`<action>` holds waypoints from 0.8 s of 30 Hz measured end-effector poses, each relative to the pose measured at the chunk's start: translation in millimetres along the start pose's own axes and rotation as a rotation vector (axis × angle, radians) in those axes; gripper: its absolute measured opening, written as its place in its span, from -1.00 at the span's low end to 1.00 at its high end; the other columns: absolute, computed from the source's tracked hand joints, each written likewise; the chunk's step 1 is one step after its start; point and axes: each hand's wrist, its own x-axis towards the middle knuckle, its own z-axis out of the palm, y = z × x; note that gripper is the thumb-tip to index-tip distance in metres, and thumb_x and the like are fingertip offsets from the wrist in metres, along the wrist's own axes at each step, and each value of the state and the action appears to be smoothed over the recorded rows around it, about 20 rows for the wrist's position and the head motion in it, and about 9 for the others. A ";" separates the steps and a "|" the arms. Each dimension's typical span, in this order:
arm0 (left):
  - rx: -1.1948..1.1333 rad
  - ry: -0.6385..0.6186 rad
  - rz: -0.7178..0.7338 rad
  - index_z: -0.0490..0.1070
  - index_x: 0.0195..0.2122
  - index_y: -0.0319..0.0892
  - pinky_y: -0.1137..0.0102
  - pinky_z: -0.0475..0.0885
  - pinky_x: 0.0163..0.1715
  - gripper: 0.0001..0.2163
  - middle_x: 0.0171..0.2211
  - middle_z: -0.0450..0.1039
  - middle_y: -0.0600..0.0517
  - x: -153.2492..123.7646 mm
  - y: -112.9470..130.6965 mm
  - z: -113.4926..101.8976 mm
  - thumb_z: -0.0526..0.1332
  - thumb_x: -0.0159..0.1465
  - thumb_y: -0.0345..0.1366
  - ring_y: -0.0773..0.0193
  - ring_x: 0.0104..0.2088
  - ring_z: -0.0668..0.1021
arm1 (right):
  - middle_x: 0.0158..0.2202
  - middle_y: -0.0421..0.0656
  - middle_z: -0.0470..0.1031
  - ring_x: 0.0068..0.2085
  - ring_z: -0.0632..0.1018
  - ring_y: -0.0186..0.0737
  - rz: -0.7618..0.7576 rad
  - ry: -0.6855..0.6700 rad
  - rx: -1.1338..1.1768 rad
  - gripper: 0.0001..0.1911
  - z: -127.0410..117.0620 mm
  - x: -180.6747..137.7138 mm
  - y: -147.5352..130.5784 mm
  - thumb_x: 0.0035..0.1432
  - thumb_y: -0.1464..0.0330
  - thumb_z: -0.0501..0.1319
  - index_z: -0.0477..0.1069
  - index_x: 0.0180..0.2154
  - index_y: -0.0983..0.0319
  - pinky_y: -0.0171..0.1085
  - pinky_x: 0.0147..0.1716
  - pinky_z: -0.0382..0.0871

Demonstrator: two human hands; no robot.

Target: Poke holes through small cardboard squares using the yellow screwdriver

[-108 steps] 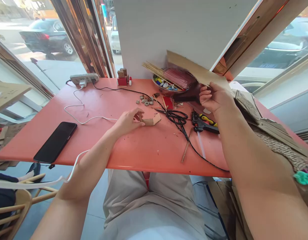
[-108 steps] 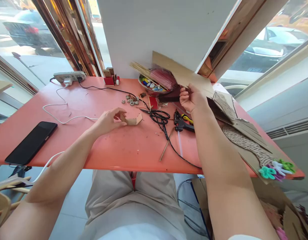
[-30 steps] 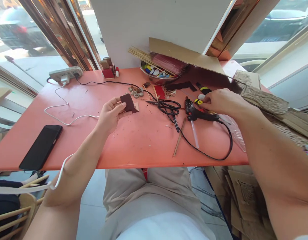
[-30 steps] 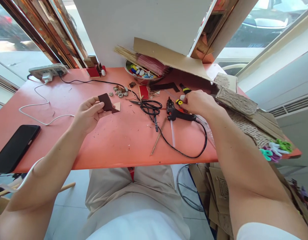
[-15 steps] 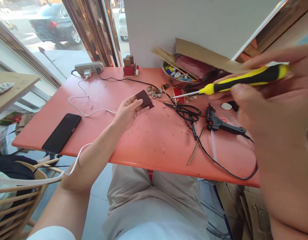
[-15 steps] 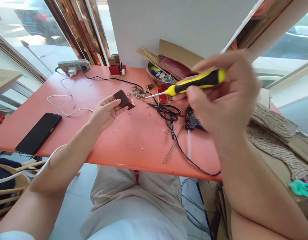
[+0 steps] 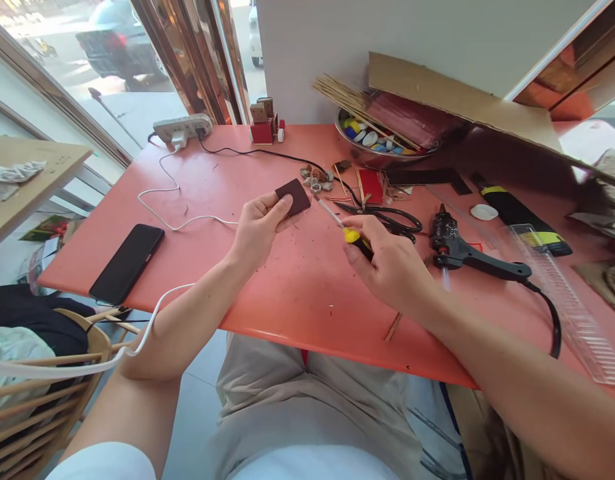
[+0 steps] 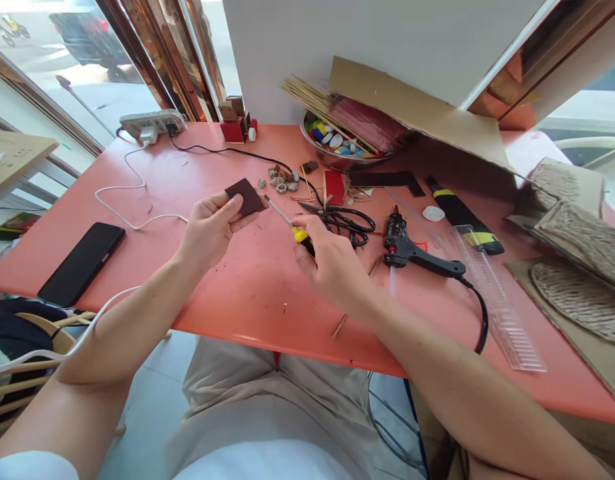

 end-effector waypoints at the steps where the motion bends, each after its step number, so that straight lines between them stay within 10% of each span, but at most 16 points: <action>1: 0.003 -0.009 0.015 0.66 -0.33 -0.17 0.05 0.70 0.22 -0.62 -0.23 0.76 -0.03 -0.6 0.0 0.5 0.66 0.04 -0.01 -0.04 0.08 0.77 | -0.21 -0.08 0.72 -0.31 0.69 -0.12 -0.035 0.028 -0.023 -0.70 0.6 -1.2 -1.4 0.43 0.31 0.10 0.44 0.10 0.19 -0.23 -0.29 0.51; 24: 0.359 -0.073 0.268 0.72 -0.10 -0.14 0.13 0.76 0.03 -0.64 -0.18 0.77 -0.06 4.4 -15.9 -3.9 0.48 0.24 0.02 0.02 0.00 0.78 | -0.17 0.03 0.75 -0.22 0.73 -0.01 -0.071 0.009 -0.051 -0.56 15.6 -3.2 -12.8 0.54 0.31 0.03 0.59 0.19 0.30 -0.18 -0.25 0.53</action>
